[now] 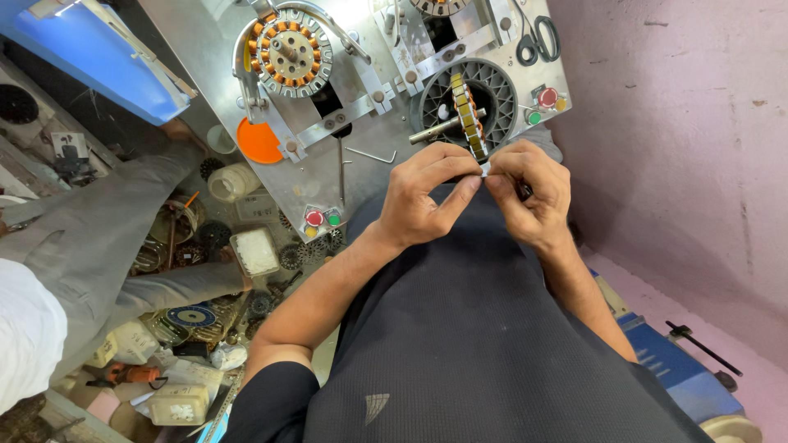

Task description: The person inserts small white rectangular pieces into slots on a circular yellow and copper component mounted on a machine. They use scissors to trim a piece and continue inserting the pieces into the component.

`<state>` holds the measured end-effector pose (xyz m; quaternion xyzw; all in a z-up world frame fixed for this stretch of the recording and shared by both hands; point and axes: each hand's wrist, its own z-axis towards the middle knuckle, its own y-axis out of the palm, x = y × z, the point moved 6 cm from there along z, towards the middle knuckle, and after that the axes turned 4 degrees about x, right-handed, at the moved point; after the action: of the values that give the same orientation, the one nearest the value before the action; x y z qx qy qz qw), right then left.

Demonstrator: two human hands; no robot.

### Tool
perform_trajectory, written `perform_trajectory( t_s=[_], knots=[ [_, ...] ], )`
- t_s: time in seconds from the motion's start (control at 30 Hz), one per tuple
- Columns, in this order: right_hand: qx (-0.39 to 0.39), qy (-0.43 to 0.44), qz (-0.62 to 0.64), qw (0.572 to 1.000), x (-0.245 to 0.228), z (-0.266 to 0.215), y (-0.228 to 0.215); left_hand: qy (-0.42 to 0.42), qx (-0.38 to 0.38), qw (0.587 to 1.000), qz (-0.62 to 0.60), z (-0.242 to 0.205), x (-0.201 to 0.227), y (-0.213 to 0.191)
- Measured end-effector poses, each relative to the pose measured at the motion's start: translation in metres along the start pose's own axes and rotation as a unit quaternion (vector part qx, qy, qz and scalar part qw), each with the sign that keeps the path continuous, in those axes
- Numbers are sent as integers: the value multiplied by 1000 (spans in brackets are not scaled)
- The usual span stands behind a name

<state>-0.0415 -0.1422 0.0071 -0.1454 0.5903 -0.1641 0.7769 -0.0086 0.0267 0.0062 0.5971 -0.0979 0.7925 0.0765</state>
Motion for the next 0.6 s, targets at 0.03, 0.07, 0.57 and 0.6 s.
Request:
perform_trajectory(
  t_s=[0.03, 0.07, 0.57, 0.6],
  knots=[
    [-2, -7, 4, 1000, 1, 1, -2, -5, 2, 1000, -2, 0, -1, 3],
    [-5, 3, 4, 1000, 4, 3, -3, -6, 9, 1000, 7, 1, -2, 5],
    [-70, 60, -43, 995, 27, 47, -6, 114, 84, 975, 172, 14, -27, 16],
    [-62, 69, -51, 994, 33, 51, -6, 76, 91, 976, 182, 16, -33, 14]
  ],
)
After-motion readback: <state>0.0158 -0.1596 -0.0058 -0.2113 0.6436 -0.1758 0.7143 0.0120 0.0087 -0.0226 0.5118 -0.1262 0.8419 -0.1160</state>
